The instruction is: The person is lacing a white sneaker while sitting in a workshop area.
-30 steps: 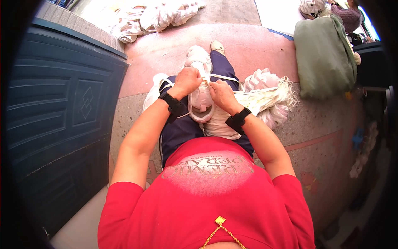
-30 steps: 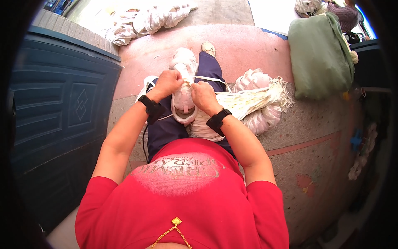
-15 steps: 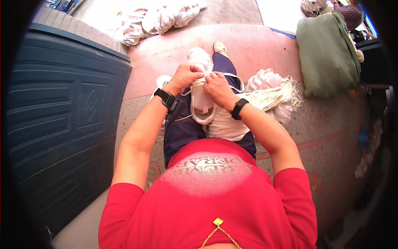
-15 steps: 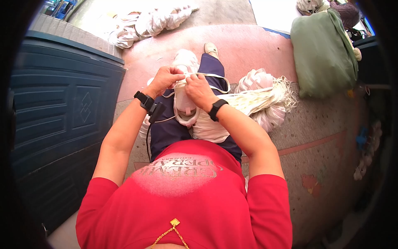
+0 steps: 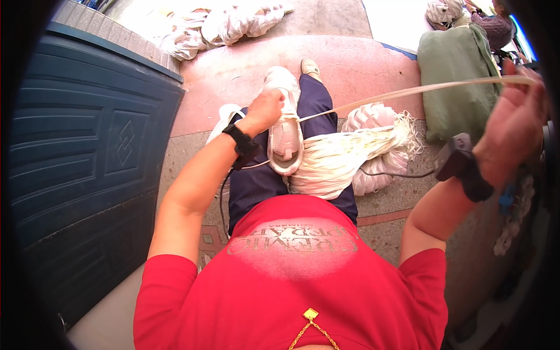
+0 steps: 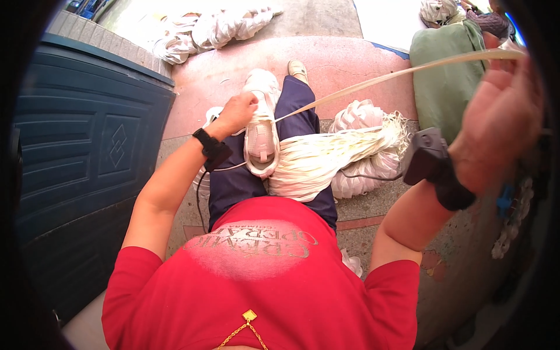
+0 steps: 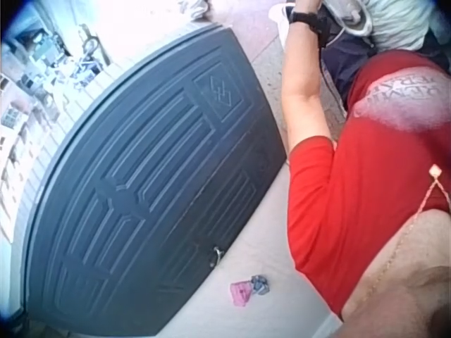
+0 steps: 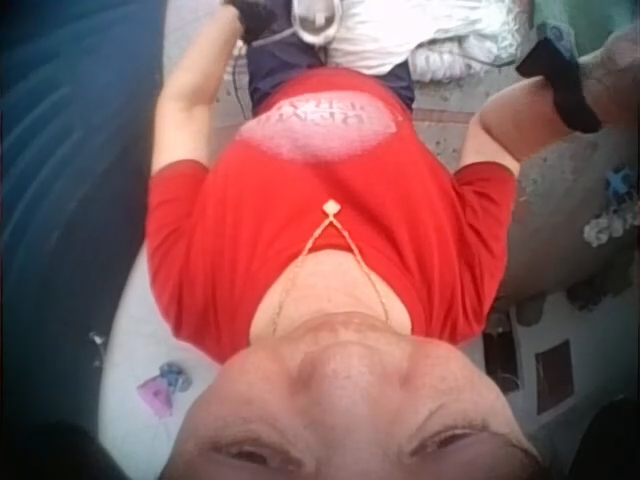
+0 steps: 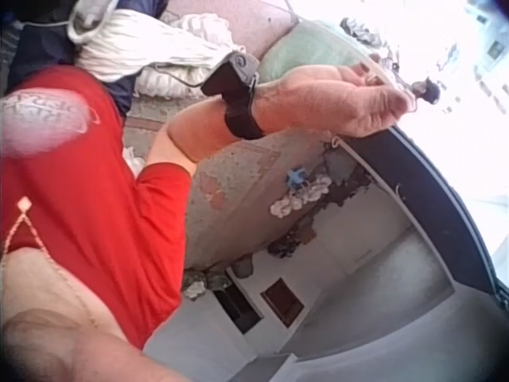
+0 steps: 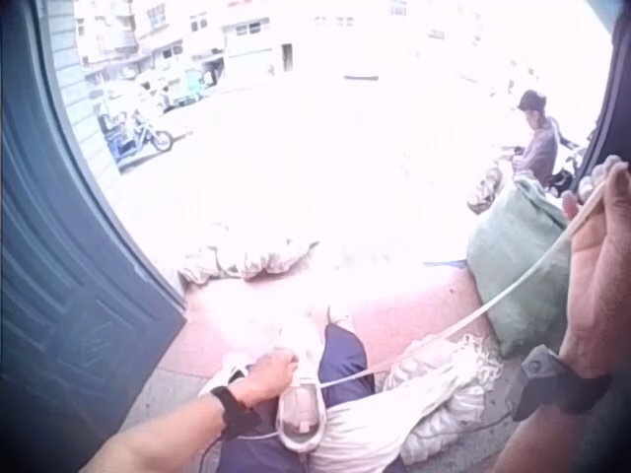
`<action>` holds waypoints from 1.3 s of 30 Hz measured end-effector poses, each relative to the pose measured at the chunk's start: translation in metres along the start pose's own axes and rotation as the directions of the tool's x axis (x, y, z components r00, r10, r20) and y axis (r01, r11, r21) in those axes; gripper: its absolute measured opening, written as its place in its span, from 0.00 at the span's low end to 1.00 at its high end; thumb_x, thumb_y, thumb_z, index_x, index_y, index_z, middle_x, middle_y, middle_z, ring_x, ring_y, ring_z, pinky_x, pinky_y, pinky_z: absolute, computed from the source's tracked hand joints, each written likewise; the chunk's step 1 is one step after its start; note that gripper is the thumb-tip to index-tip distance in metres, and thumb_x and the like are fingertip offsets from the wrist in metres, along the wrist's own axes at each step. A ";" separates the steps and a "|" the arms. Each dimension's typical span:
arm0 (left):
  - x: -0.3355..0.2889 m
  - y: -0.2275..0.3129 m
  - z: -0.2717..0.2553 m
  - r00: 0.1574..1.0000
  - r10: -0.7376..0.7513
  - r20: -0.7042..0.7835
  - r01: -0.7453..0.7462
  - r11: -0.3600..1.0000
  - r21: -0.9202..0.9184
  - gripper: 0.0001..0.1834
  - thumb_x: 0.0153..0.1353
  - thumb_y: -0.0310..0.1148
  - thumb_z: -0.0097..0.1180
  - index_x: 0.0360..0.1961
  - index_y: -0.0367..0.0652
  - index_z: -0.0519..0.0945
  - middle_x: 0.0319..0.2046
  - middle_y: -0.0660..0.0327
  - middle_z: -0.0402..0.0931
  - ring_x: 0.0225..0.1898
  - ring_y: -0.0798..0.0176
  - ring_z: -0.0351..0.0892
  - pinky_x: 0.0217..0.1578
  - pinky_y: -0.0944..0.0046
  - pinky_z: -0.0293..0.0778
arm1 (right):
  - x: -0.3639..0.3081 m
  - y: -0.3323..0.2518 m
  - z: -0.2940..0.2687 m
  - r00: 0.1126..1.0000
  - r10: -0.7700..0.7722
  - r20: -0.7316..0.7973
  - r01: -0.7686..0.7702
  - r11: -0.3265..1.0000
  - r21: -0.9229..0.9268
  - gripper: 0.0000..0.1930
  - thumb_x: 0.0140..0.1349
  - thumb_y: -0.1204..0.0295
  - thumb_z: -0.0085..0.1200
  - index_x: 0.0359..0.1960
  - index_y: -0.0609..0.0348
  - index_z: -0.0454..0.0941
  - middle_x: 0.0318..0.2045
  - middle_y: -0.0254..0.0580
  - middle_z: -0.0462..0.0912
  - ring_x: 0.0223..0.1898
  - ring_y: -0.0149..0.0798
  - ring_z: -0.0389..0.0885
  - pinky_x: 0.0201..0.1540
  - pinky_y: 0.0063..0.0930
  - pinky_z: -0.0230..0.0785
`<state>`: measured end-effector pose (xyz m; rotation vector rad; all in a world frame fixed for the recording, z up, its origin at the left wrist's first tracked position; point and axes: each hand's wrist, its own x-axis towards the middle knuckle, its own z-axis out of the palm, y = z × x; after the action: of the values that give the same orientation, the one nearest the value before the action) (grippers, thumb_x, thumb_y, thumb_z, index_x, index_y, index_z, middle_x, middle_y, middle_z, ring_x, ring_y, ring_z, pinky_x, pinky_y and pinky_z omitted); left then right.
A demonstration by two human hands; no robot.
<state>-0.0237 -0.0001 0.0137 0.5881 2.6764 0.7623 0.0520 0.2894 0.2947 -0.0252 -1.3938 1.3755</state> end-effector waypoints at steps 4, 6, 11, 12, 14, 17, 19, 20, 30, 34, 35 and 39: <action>-0.017 0.003 -0.029 0.941 -0.190 0.281 0.219 0.973 -0.075 0.18 0.54 0.31 0.49 0.47 0.41 0.68 0.30 0.49 0.75 0.29 0.51 0.76 0.31 0.56 0.70 | -0.042 0.039 -0.012 0.790 0.497 0.358 -0.590 0.775 0.226 0.10 0.64 0.73 0.37 0.26 0.58 0.70 0.23 0.32 0.71 0.21 0.24 0.64 0.24 0.15 0.58; -0.034 -0.002 -0.032 0.940 -0.190 0.283 0.239 0.960 -0.149 0.18 0.54 0.29 0.49 0.47 0.40 0.67 0.30 0.49 0.75 0.25 0.52 0.76 0.29 0.57 0.70 | -0.075 0.069 -0.007 0.457 0.605 0.652 -0.833 0.547 0.077 0.10 0.64 0.69 0.38 0.24 0.52 0.68 0.15 0.26 0.62 0.15 0.19 0.56 0.16 0.14 0.50; -0.029 -0.028 -0.015 0.978 0.154 0.141 -0.127 0.975 -0.185 0.23 0.52 0.26 0.49 0.52 0.39 0.64 0.25 0.58 0.74 0.14 0.67 0.69 0.16 0.65 0.67 | -0.221 0.120 0.017 -0.140 0.815 0.562 -0.729 0.299 -0.616 0.12 0.55 0.64 0.52 0.22 0.60 0.74 0.14 0.25 0.68 0.15 0.19 0.61 0.15 0.17 0.53; -0.030 -0.020 -0.020 0.976 0.055 0.209 -0.009 0.977 -0.215 0.23 0.53 0.25 0.49 0.52 0.39 0.64 0.25 0.58 0.74 0.14 0.68 0.68 0.16 0.66 0.67 | -0.240 0.119 0.020 -0.126 0.792 0.597 -0.669 0.377 -0.641 0.12 0.55 0.67 0.50 0.22 0.65 0.75 0.15 0.26 0.70 0.17 0.21 0.64 0.18 0.20 0.57; -0.031 -0.012 -0.025 0.959 -0.038 0.280 0.107 0.967 -0.233 0.23 0.53 0.25 0.49 0.52 0.39 0.65 0.24 0.58 0.73 0.14 0.69 0.68 0.15 0.67 0.66 | -0.278 0.139 0.018 -0.038 0.767 0.640 -0.452 0.558 -0.696 0.12 0.54 0.68 0.46 0.26 0.66 0.76 0.18 0.43 0.77 0.21 0.38 0.74 0.27 0.32 0.66; -0.035 -0.014 -0.028 0.946 -0.135 0.294 0.200 0.959 -0.201 0.23 0.52 0.25 0.49 0.52 0.38 0.64 0.22 0.61 0.72 0.13 0.71 0.68 0.13 0.70 0.64 | -0.296 0.142 0.025 0.054 0.758 0.650 -0.220 0.644 -0.733 0.12 0.54 0.68 0.43 0.28 0.64 0.77 0.23 0.54 0.77 0.27 0.50 0.77 0.32 0.39 0.68; -0.039 -0.017 -0.031 0.928 -0.087 0.361 0.226 0.904 -0.364 0.23 0.53 0.26 0.49 0.52 0.37 0.64 0.22 0.62 0.71 0.12 0.71 0.67 0.12 0.71 0.64 | -0.300 0.143 0.026 0.100 0.761 0.640 -0.161 0.648 -0.745 0.13 0.54 0.68 0.42 0.29 0.63 0.77 0.25 0.58 0.77 0.30 0.55 0.77 0.35 0.42 0.68; -0.038 -0.017 -0.032 0.928 -0.087 0.362 0.227 0.903 -0.365 0.23 0.53 0.26 0.49 0.52 0.37 0.64 0.22 0.62 0.71 0.12 0.71 0.67 0.12 0.71 0.64 | -0.301 0.144 0.027 0.120 0.746 0.655 -0.132 0.666 -0.734 0.12 0.54 0.68 0.42 0.28 0.62 0.77 0.25 0.57 0.77 0.31 0.55 0.77 0.35 0.43 0.68; -0.033 -0.027 -0.041 0.873 -0.325 0.363 0.487 0.532 -0.693 0.21 0.55 0.27 0.47 0.52 0.42 0.64 0.19 0.64 0.71 0.09 0.77 0.61 0.07 0.77 0.54 | -0.311 0.137 0.048 0.089 0.533 0.841 0.423 0.744 -0.517 0.05 0.48 0.77 0.46 0.23 0.62 0.76 0.22 0.50 0.78 0.27 0.46 0.79 0.28 0.36 0.71; -0.030 -0.017 -0.045 0.868 -0.311 0.388 0.495 0.474 -0.728 0.20 0.55 0.28 0.46 0.50 0.42 0.65 0.18 0.64 0.71 0.09 0.77 0.60 0.07 0.77 0.52 | -0.309 0.170 0.045 0.010 0.452 0.892 0.402 0.815 -0.417 0.05 0.49 0.76 0.45 0.21 0.60 0.75 0.20 0.47 0.78 0.24 0.42 0.79 0.25 0.31 0.71; -0.029 -0.017 -0.045 0.865 -0.292 0.408 0.501 0.448 -0.741 0.19 0.55 0.27 0.46 0.50 0.42 0.64 0.18 0.64 0.71 0.09 0.78 0.60 0.07 0.77 0.52 | -0.305 0.178 0.043 -0.157 0.461 0.874 0.346 0.854 -0.388 0.05 0.49 0.76 0.45 0.22 0.60 0.75 0.19 0.46 0.77 0.24 0.40 0.79 0.25 0.30 0.70; -0.037 -0.021 -0.049 0.792 -0.327 0.516 0.602 0.271 -0.751 0.19 0.55 0.26 0.46 0.49 0.42 0.63 0.18 0.64 0.71 0.09 0.77 0.59 0.07 0.77 0.52 | -0.134 0.075 0.037 0.168 0.440 0.882 -0.986 0.078 0.149 0.05 0.61 0.70 0.39 0.29 0.54 0.66 0.15 0.25 0.58 0.13 0.22 0.54 0.18 0.15 0.49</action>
<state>-0.0163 -0.0545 0.0488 -0.3940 1.5844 1.5719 0.0302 0.2000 0.1668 0.3187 -1.1674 3.2301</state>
